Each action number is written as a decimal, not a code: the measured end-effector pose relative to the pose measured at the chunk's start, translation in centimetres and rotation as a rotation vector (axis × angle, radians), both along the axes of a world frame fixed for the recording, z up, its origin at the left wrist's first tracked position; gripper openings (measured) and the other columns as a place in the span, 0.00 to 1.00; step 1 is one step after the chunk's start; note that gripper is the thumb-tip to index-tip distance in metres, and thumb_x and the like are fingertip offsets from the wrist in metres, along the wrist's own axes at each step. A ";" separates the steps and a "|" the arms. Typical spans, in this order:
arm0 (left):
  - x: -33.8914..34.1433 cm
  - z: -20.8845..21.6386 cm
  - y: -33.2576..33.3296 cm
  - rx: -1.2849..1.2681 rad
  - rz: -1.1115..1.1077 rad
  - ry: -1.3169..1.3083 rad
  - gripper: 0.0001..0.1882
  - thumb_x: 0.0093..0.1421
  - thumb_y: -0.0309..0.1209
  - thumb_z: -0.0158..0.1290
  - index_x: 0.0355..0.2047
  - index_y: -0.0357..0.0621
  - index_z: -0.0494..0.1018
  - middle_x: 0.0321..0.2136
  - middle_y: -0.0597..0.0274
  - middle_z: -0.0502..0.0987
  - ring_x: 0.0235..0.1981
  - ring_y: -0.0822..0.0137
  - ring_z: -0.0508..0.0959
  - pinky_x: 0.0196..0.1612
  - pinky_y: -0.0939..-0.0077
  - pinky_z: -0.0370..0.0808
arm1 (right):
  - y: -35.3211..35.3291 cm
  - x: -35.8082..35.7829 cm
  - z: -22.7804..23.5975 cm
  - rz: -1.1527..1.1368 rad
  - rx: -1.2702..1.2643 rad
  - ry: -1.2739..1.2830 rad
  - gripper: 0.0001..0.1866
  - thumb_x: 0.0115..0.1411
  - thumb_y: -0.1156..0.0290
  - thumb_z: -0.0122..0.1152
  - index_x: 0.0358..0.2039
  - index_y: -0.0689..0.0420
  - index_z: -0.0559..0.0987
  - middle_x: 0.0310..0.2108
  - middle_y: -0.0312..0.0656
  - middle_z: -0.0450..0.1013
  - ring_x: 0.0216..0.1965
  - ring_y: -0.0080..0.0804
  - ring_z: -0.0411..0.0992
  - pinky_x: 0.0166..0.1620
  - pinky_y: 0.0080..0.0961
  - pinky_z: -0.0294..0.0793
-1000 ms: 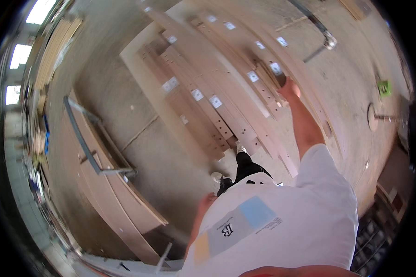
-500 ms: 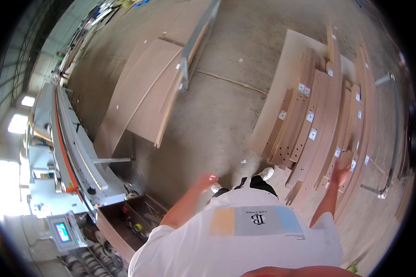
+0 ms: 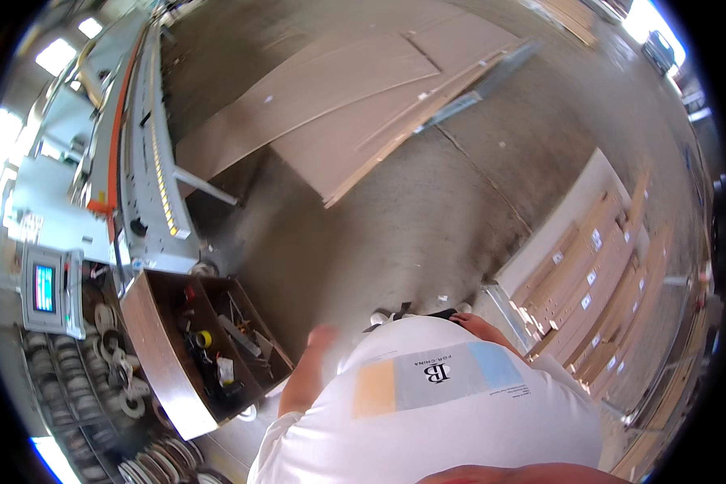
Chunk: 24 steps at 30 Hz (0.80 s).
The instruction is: The person repeatedly picks up large rectangular wood panels from a stack on the floor and places them onto a conveyor belt of a processing machine. The person handles the panels one at a time, feeding them into the machine and then retrieving them to place them back on the stack. The task involves repetitive lifting and placement of the panels in a workshop environment.
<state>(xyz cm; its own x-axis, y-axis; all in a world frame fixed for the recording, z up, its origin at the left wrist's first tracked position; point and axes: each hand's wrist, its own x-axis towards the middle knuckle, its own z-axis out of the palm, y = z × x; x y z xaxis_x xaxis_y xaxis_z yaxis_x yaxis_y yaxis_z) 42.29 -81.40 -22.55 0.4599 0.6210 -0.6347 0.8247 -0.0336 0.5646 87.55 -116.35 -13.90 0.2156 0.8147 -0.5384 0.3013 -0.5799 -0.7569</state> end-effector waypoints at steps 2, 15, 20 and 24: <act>-4.7 1.8 1.4 -0.200 0.430 0.118 0.21 0.60 0.47 0.53 0.47 0.50 0.80 0.41 0.56 0.83 0.46 0.54 0.82 0.49 0.57 0.77 | 4.5 -1.4 5.8 -0.136 -0.049 0.199 0.28 0.65 0.47 0.56 0.56 0.54 0.77 0.47 0.40 0.77 0.47 0.30 0.74 0.48 0.29 0.74; -8.0 0.4 9.1 -0.113 0.447 -0.087 0.14 0.63 0.36 0.49 0.43 0.50 0.80 0.40 0.59 0.83 0.41 0.61 0.82 0.45 0.67 0.78 | 27.6 4.5 -9.1 0.486 -0.039 -0.281 0.13 0.57 0.62 0.58 0.39 0.47 0.85 0.38 0.46 0.80 0.38 0.51 0.78 0.42 0.43 0.78; -5.0 6.2 15.0 -0.098 0.585 -0.113 0.13 0.64 0.38 0.50 0.44 0.49 0.80 0.38 0.60 0.82 0.38 0.64 0.81 0.42 0.68 0.78 | 46.3 3.1 -8.9 0.962 -0.272 -0.570 0.16 0.62 0.55 0.53 0.42 0.46 0.85 0.42 0.45 0.80 0.42 0.50 0.78 0.44 0.43 0.77; -4.1 9.6 22.2 -0.077 0.721 -0.104 0.14 0.64 0.39 0.51 0.45 0.49 0.79 0.36 0.61 0.82 0.36 0.66 0.81 0.39 0.69 0.77 | 60.7 3.7 -3.9 0.321 0.021 -0.242 0.22 0.61 0.49 0.57 0.21 0.53 0.85 0.22 0.44 0.79 0.27 0.40 0.79 0.33 0.36 0.77</act>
<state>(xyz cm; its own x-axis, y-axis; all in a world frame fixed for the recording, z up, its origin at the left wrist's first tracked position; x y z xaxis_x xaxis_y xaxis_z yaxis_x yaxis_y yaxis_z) 38.23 -59.18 -12.91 0.0139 0.7478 -0.6638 0.5692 0.5399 0.6201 91.20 -55.60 -17.78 0.0671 0.8715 -0.4857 0.6355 -0.4126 -0.6526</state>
